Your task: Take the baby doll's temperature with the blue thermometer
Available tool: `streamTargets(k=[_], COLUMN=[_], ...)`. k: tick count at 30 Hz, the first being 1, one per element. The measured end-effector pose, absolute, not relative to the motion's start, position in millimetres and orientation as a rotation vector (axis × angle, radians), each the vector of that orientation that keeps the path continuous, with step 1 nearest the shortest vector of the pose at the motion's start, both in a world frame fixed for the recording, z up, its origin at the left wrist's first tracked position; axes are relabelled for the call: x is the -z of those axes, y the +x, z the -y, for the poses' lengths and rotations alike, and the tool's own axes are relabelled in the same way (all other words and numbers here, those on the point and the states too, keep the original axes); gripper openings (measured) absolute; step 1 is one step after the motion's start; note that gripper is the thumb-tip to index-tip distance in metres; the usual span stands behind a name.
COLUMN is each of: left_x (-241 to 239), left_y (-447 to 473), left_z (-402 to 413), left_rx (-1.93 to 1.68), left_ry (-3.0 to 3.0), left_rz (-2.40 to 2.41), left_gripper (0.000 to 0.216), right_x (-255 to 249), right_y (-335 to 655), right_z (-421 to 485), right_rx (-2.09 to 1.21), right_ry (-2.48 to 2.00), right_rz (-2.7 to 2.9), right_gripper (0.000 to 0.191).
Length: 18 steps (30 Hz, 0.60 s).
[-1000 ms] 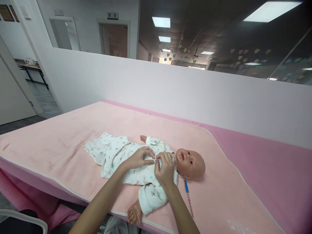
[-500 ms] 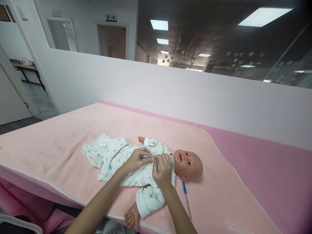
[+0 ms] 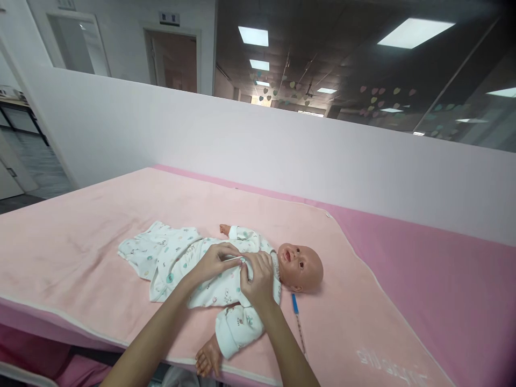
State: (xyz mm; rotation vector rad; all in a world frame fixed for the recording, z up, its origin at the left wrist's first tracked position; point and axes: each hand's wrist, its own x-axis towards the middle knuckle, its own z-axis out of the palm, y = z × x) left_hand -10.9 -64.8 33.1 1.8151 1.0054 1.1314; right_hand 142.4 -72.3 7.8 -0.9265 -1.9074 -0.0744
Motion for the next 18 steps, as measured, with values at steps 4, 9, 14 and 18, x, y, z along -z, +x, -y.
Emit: streamTargets(k=[4,9,14,18], left_x=[-33.3,-29.1,-26.3,-29.1], left_y=[-11.5,-11.6,-9.4,-11.4], left_z=[65.4,63.0,61.1,63.0], left_rx=[-1.102,-1.117,-1.16,-1.164], left_ry=[1.818,1.857,1.901,1.838], left_rz=[-1.024,-1.037,-1.065,-1.011], left_gripper=[0.022,0.021,0.018,0.019], right_x=[-7.0,-6.5,-5.6,-5.3], right_y=[142.5,142.1,140.8,140.1], right_z=[71.9,71.0,70.3,70.3], right_rx=[0.087,0.111,0.128,0.15], right_ry=[-0.916,-0.925,-0.944,-0.941], right_rz=[1.903,1.904,1.911,1.892], right_gripper=[0.018,0.018,0.017,0.018])
